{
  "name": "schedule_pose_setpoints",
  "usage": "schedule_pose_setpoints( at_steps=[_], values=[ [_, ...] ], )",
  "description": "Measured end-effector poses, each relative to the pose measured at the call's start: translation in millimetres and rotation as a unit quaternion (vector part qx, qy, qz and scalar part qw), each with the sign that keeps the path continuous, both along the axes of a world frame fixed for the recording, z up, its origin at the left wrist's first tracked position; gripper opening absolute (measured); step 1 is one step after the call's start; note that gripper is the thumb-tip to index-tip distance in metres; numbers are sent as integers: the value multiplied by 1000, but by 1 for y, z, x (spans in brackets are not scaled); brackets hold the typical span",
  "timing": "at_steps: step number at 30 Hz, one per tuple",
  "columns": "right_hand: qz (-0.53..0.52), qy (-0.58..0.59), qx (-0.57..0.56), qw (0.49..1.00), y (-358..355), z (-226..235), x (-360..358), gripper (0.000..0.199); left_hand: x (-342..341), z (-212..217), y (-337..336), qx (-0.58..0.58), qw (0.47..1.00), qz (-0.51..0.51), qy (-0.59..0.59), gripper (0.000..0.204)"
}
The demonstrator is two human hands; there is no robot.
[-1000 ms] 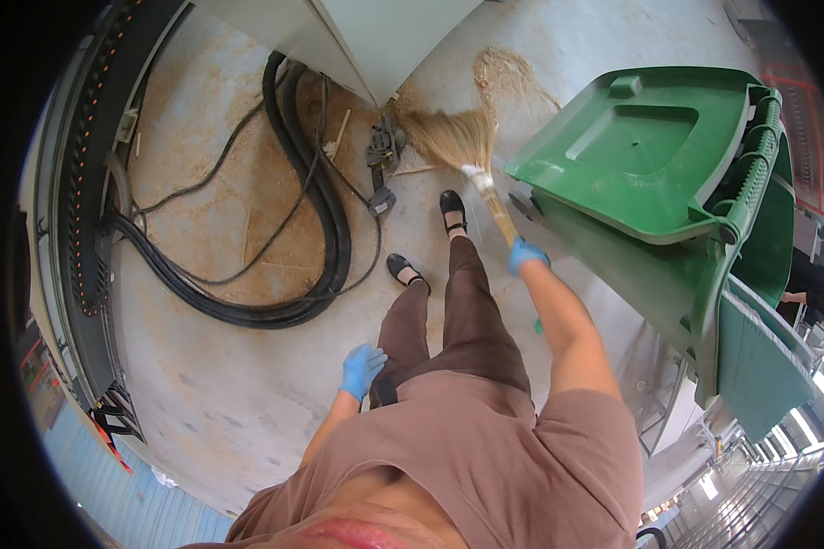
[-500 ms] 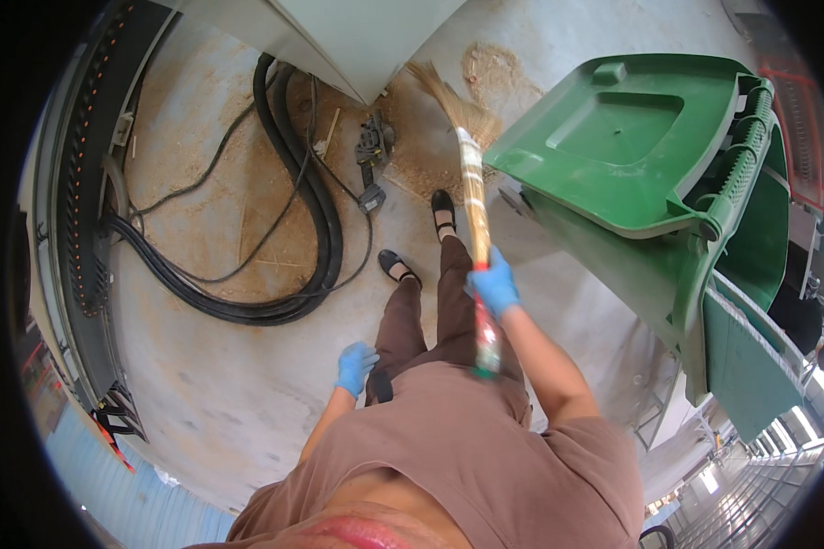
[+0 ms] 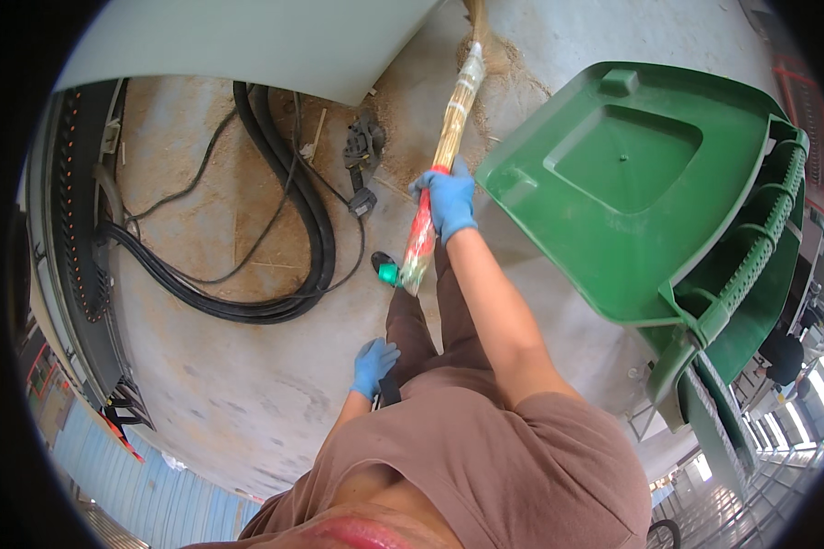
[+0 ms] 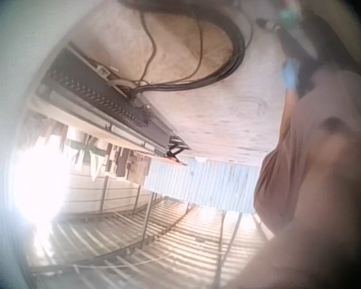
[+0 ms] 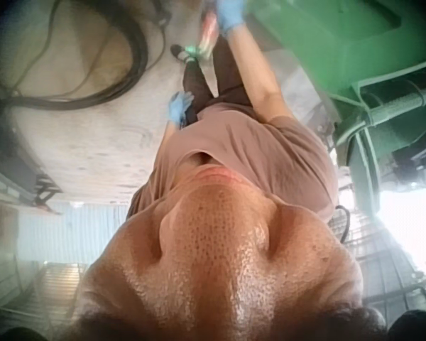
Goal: The person sweeps sawdust and debris on a concrete floor using a broom and dustpan, then empties the dustpan into a green bin. They continue sweeping around hoses and machinery, gathering remaining debris into a pile.
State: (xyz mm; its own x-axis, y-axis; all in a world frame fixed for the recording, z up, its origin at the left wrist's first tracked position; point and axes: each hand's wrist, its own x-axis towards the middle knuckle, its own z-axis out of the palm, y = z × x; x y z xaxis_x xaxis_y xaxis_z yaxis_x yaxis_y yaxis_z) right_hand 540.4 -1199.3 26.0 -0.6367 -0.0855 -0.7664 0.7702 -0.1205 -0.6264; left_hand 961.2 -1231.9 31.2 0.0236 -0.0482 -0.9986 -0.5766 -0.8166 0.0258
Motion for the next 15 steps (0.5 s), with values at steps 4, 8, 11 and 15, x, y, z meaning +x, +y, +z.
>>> schedule_pose_setpoints(
  at_steps=[4, 8, 11, 15],
  values=[
    [-48, 28, 40, 998, -2, -75, -77, 41, -31, -5, -6, -7, 1000, 24, 18, 45],
    [12, 10, 170, 985, 13, -161, -165, 36, -39, -8, -13, -14, 999, 28, 7, 40],
    [89, -23, 227, 970, 36, -199, -203, 34, -31, -15, -14, 2, 1000, 30, 1, 37],
    [258, -47, 331, 907, 65, -212, -152, 38, -13, -22, -9, 8, 999, 34, -13, 37]
  ],
)
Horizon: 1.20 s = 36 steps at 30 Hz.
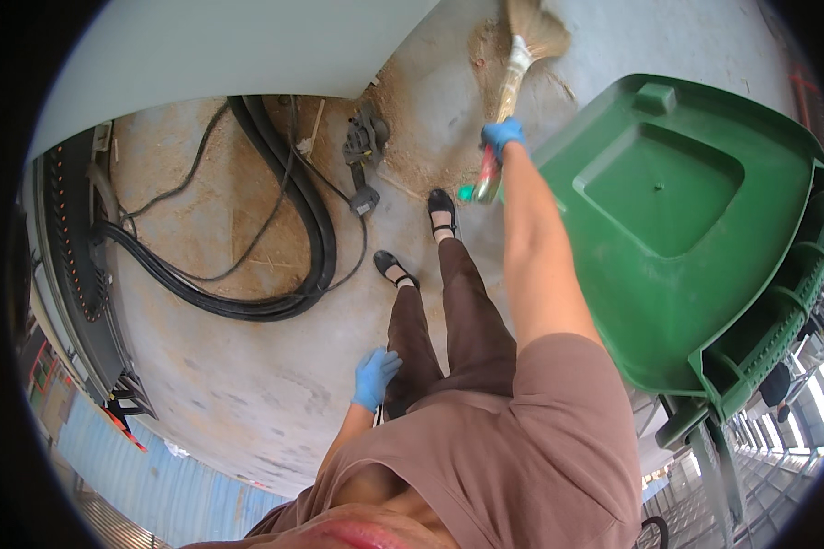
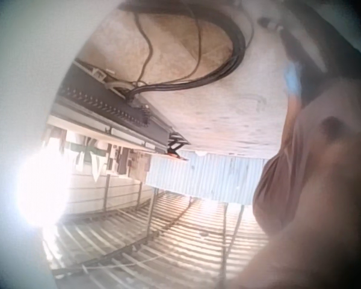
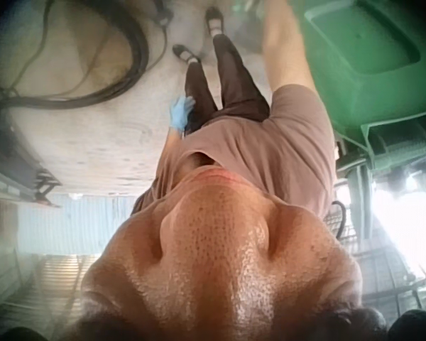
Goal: The person sweeps sawdust and debris on a concrete floor using a broom and dustpan, then empties the dustpan into a green bin. They continue sweeping around hoses and machinery, gathering remaining debris into a pile.
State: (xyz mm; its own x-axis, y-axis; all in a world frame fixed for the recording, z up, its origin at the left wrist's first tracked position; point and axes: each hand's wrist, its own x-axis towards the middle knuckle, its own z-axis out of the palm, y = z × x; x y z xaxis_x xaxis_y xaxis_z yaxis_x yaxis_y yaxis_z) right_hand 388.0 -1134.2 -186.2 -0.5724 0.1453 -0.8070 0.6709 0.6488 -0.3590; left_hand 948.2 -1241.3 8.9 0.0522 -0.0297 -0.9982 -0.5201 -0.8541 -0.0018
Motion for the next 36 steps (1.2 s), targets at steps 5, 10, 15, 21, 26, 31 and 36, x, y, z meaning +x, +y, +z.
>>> schedule_pose_setpoints(
  at_steps=[5, 10, 15, 21, 26, 31, 36],
  values=[
    [184, -41, 87, 978, 43, 51, 164, 51, 10, -3, -4, 29, 999, -36, -9, 44],
    [26, -154, -14, 988, 78, 149, 294, 65, 23, 2, -25, 5, 998, -45, 43, 46],
    [-96, -65, -59, 992, 74, 191, 369, 80, 65, -2, -46, -10, 997, -72, 21, 46],
    [-31, 220, 4, 975, 18, 72, 298, 80, 111, -10, -50, -15, 998, -55, -33, 46],
    [-162, 170, -2, 972, -23, -43, 131, 74, 111, -16, -35, -18, 992, -114, -58, 43],
    [-307, 90, -95, 943, 1, -101, 68, 46, 104, -24, -28, -50, 985, -156, -50, 42],
    [-130, 61, -29, 989, 58, -51, 236, 34, 111, -25, -32, -64, 983, -167, -41, 42]
  ],
)
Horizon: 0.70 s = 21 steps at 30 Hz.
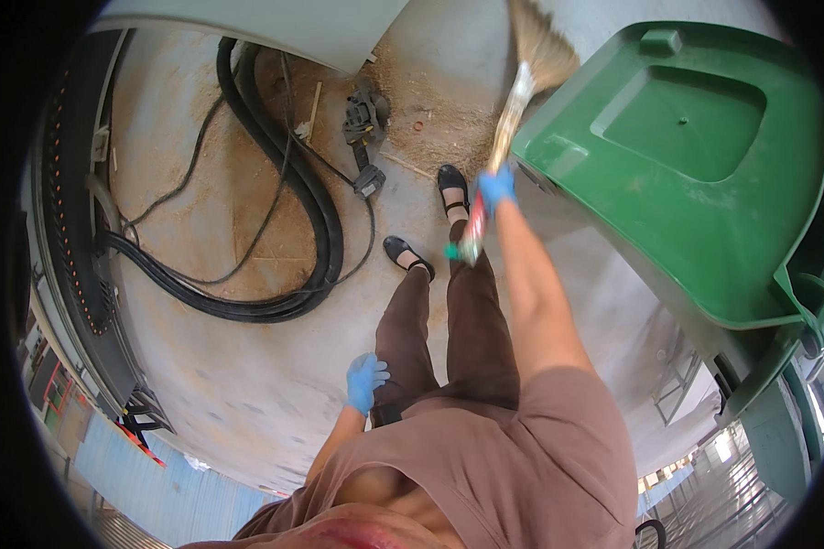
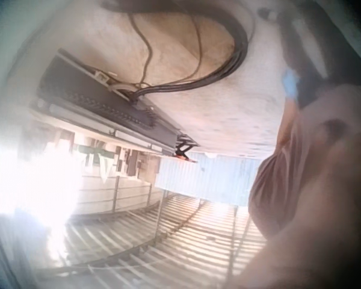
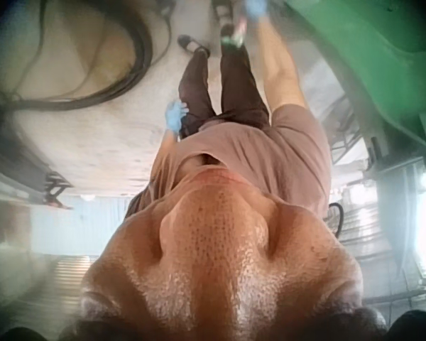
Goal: The person sweeps sawdust and debris on a concrete floor using a broom and dustpan, then empties the dustpan into a green bin. They continue sweeping around hoses and machinery, gathering remaining debris into a pile.
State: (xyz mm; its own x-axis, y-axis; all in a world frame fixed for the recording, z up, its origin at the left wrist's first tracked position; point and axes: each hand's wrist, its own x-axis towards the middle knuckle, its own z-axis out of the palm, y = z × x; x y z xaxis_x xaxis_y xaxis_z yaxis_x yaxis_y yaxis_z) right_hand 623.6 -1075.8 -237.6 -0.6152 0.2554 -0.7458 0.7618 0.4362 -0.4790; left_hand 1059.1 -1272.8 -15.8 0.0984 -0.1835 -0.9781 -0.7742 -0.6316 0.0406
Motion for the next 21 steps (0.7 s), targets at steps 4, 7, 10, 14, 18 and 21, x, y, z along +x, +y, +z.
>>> schedule_pose_setpoints(
  at_steps=[4, 7, 10, 14, 18, 21],
  values=[
    [-67, -128, -107, 984, 29, 125, 132, 57, 6, 0, -13, 1, 999, -42, 33, 44],
    [-1, -107, -56, 993, 28, 185, 161, 67, 10, 3, -21, 8, 998, -41, 48, 44],
    [134, -29, 54, 989, 12, 188, 149, 74, 19, 10, -22, 18, 999, -14, 38, 44],
    [250, 65, 102, 961, -28, 123, 69, 71, 35, 13, -13, 12, 999, 27, 17, 44],
    [274, 51, 29, 960, -93, 58, -4, 71, 48, 7, 11, 3, 997, 74, 0, 41],
    [335, -27, 17, 942, -124, 41, -20, 70, 50, 0, 25, -9, 997, 75, -15, 39]
  ],
)
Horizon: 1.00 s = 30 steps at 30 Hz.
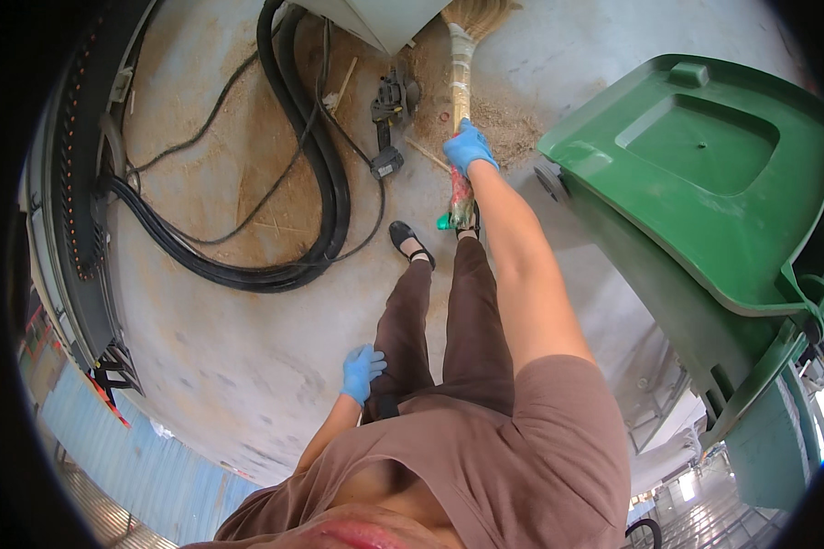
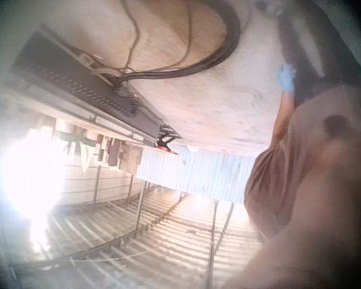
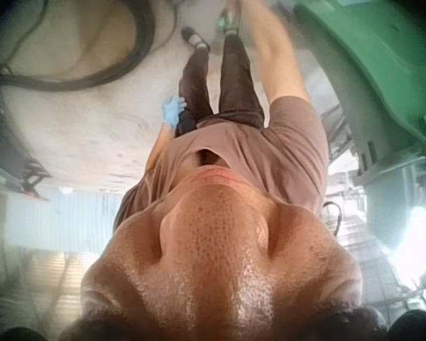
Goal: The person sweeps sawdust and debris on a concrete floor using a broom and dustpan, then empties the dustpan into a green bin. They continue sweeping around hoses and machinery, gathering remaining debris into a pile.
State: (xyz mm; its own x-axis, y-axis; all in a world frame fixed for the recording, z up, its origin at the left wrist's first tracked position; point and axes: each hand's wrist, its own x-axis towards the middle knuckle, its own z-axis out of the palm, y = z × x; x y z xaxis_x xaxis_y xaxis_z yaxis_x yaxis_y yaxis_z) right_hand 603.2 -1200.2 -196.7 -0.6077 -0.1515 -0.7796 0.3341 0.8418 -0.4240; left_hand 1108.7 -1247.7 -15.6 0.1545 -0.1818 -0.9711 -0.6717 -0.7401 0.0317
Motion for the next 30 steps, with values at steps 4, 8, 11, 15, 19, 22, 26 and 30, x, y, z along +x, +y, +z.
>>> schedule_pose_setpoints(
  at_steps=[4, 8, 11, 15, 19, 22, 26, 30],
  values=[
    [187, 8, 79, 979, 27, 19, 14, 64, -2, -3, 15, -5, 1000, 1, 6, 37],
    [353, 23, 165, 921, 89, 54, 9, 58, -13, 1, 25, 0, 999, -36, 17, 38],
    [403, 29, 231, 885, 125, 76, 3, 52, -26, 10, 30, -17, 999, -3, 32, 36],
    [450, 36, 249, 857, 181, 100, 2, 49, -37, 18, 28, -16, 996, -35, 78, 27],
    [489, 39, 256, 833, 251, 136, 53, 57, -49, -14, 13, -11, 985, -72, 156, 25],
    [455, 4, 254, 853, 282, 175, 94, 65, -61, -43, 6, -71, 974, -54, 206, 27],
    [348, -48, 274, 895, 303, 251, 137, 73, -68, -41, 8, -35, 988, -3, 154, 34],
    [264, -37, 284, 921, 292, 290, 172, 77, -63, -21, 9, 38, 988, -52, 137, 45]
  ],
)
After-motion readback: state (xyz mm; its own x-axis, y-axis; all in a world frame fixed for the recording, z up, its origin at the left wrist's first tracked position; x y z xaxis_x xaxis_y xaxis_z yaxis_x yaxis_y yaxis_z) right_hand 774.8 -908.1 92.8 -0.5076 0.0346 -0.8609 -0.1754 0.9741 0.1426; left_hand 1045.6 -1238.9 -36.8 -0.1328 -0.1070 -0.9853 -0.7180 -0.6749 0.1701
